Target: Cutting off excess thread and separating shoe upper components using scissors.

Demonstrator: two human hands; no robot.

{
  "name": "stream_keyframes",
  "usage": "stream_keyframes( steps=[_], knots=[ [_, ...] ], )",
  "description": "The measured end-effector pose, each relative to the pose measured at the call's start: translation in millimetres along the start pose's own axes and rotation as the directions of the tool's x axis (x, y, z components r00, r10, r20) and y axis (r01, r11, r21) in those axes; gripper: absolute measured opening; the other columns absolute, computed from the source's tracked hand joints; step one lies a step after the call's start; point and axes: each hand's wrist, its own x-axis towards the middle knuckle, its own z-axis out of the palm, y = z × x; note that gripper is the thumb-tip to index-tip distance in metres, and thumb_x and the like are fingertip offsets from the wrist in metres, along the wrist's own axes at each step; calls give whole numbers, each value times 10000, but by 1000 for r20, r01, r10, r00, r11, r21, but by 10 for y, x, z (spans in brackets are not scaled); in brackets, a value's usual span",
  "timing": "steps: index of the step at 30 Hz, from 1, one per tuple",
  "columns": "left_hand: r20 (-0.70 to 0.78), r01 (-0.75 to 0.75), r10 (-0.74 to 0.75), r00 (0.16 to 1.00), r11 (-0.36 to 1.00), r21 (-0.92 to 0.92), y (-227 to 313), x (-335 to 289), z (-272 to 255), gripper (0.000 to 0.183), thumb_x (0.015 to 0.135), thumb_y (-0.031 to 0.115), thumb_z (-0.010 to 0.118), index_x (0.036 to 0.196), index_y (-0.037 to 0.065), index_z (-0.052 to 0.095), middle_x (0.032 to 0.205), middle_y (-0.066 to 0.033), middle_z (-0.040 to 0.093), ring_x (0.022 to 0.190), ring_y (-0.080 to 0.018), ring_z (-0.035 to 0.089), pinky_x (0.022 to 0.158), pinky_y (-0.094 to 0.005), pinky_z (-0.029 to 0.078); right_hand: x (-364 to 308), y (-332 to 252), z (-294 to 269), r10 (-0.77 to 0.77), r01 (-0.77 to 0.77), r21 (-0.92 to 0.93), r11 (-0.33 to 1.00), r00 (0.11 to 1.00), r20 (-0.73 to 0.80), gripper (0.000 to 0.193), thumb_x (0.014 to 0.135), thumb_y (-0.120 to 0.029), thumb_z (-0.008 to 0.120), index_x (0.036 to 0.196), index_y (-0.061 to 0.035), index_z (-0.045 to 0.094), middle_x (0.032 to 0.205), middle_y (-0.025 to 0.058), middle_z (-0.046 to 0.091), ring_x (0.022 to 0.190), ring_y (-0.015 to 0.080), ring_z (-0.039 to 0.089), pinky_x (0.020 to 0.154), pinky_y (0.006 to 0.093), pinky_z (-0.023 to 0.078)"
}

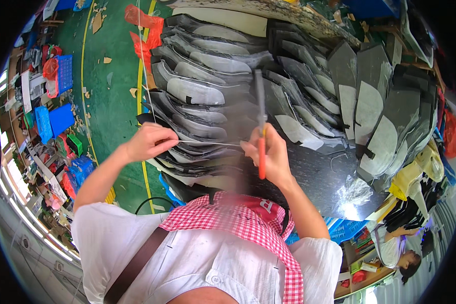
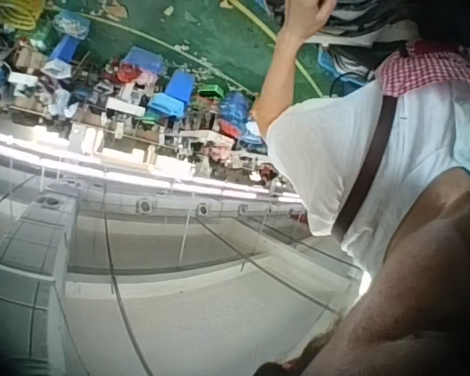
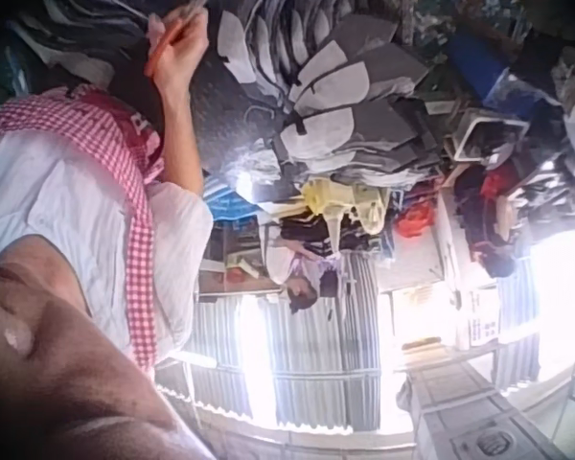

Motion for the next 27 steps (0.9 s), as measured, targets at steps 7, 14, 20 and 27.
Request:
stream_keyframes(
  steps=[7,14,20,27],
  knots=[
    [-332,53,48,942,955,290,-46,162,-82,131,800,172,736,778,68,659,783,-47,535,794,-240,513,764,-354,369,323,72,254,-283,219,-575,788,959,-24,401,790,-129,690,1171,-81,573,886,180,688,809,394,669,671,432,522],
    [-134,-60,146,980,864,500,-424,435,-299,227,803,284,751,760,111,611,759,-23,538,781,-214,541,805,-355,360,597,144,338,-429,349,-723,596,900,81,372,804,-160,681,1152,-103,561,864,152,703,789,360,682,627,444,530],
    [-173,-112,245,954,825,554,-850,362,-659,251,842,334,730,798,123,601,716,5,524,757,-183,541,931,-362,357,495,-22,231,-520,274,-879,391,853,34,423,790,-334,787,1058,-81,581,866,108,702,750,317,687,615,408,529],
    [-309,-34,133,942,951,306,-606,285,-653,156,890,129,635,1039,93,604,751,-1,548,789,-164,563,993,-363,345,756,-601,585,-600,519,-831,198,735,316,516,747,-501,775,966,-53,641,867,121,690,815,281,691,655,393,540]
  ],
)
